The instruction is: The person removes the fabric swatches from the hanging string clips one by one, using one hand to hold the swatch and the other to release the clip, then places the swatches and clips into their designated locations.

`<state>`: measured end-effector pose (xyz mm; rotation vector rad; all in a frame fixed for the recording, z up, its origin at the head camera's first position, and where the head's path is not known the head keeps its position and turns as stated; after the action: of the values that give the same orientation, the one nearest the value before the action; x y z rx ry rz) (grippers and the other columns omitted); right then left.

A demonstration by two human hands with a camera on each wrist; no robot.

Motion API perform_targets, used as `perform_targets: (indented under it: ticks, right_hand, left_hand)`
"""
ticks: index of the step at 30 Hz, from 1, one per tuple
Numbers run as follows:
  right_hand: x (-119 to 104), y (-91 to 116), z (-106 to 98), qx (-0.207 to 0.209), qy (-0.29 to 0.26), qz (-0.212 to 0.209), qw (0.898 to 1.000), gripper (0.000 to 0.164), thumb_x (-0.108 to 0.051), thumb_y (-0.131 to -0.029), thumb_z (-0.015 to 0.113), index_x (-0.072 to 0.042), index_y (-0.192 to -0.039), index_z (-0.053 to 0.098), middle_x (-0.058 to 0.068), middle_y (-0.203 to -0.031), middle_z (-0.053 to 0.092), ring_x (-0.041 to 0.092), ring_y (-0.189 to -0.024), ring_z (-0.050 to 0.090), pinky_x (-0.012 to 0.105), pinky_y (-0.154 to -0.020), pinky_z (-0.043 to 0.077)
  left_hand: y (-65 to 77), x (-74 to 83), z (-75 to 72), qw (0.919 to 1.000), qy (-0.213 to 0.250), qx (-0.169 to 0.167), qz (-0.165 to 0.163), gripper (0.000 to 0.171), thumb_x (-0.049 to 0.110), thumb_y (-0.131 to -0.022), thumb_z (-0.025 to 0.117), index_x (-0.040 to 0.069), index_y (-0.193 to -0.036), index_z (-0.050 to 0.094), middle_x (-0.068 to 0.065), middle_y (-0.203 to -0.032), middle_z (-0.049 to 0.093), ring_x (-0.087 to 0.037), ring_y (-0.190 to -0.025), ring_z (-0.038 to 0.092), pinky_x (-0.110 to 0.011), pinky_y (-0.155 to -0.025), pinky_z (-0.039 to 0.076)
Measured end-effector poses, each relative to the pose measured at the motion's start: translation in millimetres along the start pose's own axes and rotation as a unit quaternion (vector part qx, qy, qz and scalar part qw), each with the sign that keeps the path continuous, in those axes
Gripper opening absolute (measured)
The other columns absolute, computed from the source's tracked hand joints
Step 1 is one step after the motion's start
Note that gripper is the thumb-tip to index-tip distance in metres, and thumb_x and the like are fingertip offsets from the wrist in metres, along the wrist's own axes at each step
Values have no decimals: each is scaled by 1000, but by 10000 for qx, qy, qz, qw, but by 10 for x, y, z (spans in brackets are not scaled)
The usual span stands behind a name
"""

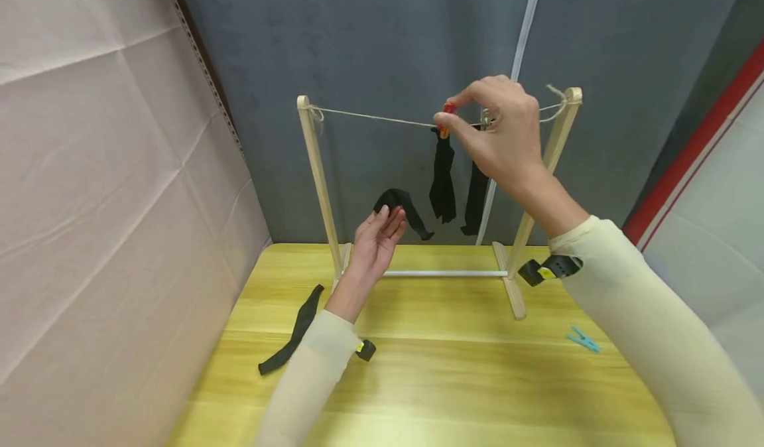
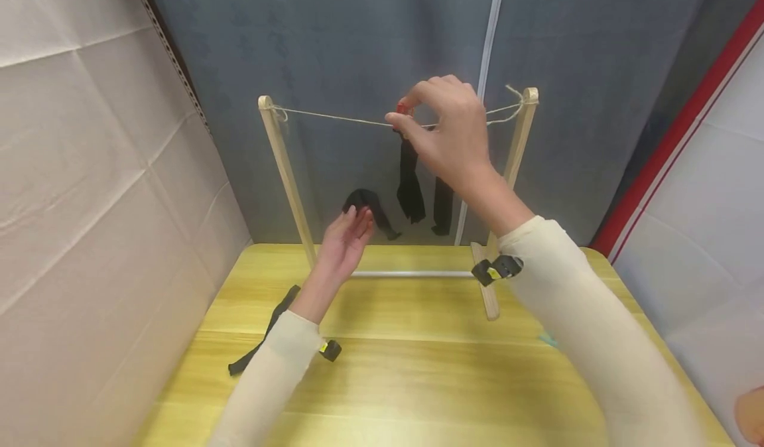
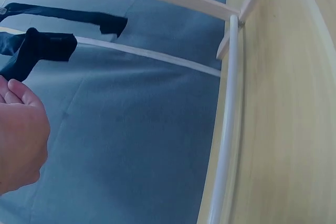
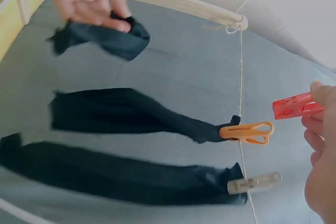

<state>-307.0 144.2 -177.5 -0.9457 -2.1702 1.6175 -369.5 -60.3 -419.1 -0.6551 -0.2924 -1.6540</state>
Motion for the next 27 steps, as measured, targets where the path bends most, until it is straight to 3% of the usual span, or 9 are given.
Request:
perform_targets:
  ticks: [8, 13, 15, 17, 20, 22, 24, 27]
  right_hand:
    - [74, 424, -288, -451, 136, -134, 9988, 30, -20, -82, 93, -2, -100, 78, 15, -95, 78, 30, -96, 65, 34, -89, 42]
    - [192, 720, -432, -722, 376, -173, 9965, 32, -20, -78, 94, -3, -99, 77, 13, -92, 76, 29, -95, 65, 34, -83, 44]
    - [244, 824, -501, -800, 423, -212, 9957, 32, -21, -78, 93, -3, -99, 77, 13, -91, 76, 29, -93, 65, 31, -82, 44]
    - [298, 911, -569, -878, 328, -258, 9953, 29, -21, -79, 90, -3, -98, 77, 12, -89, 76, 27, -91, 65, 26, -82, 43]
    - [365, 1028, -648, -1273, 198, -219, 9914, 24, -20, -81, 86, -6, -98, 77, 9, -91, 76, 22, -91, 65, 22, -84, 43]
    - [403, 1116, -677, -1590, 163, -108, 9871, 22, -16, -80, 87, -9, -97, 77, 5, -92, 76, 19, -91, 64, 24, -85, 44]
    - [431, 1221, -679, -1929, 271, 19, 9808, 22, -16, -78, 89, -13, -96, 76, 1, -92, 76, 15, -91, 64, 27, -83, 45]
    - [459, 1406, -655, -2309, 414, 128, 9720, 24, -15, -77, 91, -17, -95, 75, -5, -91, 75, 11, -88, 64, 29, -79, 46]
  left_hand:
    - [219, 284, -256, 9978, -589, 184, 237, 8, 13, -109, 59, 11, -108, 67, -4, -101, 82, -14, -98, 79, -28, -95, 62]
    - [366, 417, -448, 9863, -1560, 268, 455, 11, 11, -107, 63, 8, -117, 66, -4, -105, 82, -17, -102, 80, -31, -99, 62]
    - [412, 470, -533, 9731, -2232, 207, 527, 17, 13, -106, 65, 6, -122, 66, -4, -108, 83, -16, -104, 80, -31, -100, 62]
    - [460, 534, -622, 9523, -2990, 104, 605, 21, 14, -105, 67, 3, -123, 64, -6, -111, 82, -15, -105, 80, -32, -100, 62]
    - [547, 655, -778, 9087, -4128, -11, 628, 24, 16, -104, 69, -1, -120, 62, -14, -117, 80, -13, -104, 79, -29, -99, 62]
    - [614, 743, -887, 8840, -4641, -28, 558, 24, 16, -104, 69, -2, -116, 61, -20, -120, 78, -12, -103, 79, -27, -98, 62]
    - [673, 844, -1003, 8704, -4905, -11, 435, 24, 17, -104, 69, -3, -114, 60, -25, -122, 76, -15, -105, 79, -27, -99, 61]
    - [764, 991, -1167, 8615, -5063, 132, 354, 26, 19, -105, 69, -4, -112, 59, -27, -123, 75, -17, -107, 79, -26, -101, 60]
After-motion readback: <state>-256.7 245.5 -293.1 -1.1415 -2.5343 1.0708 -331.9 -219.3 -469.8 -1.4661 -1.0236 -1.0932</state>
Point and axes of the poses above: each hand's wrist, its own y-axis away from the middle knuckle, its own z-axis out of the palm, x = y × z, the point moved 3 cm from there along -y, towards the middle knuckle
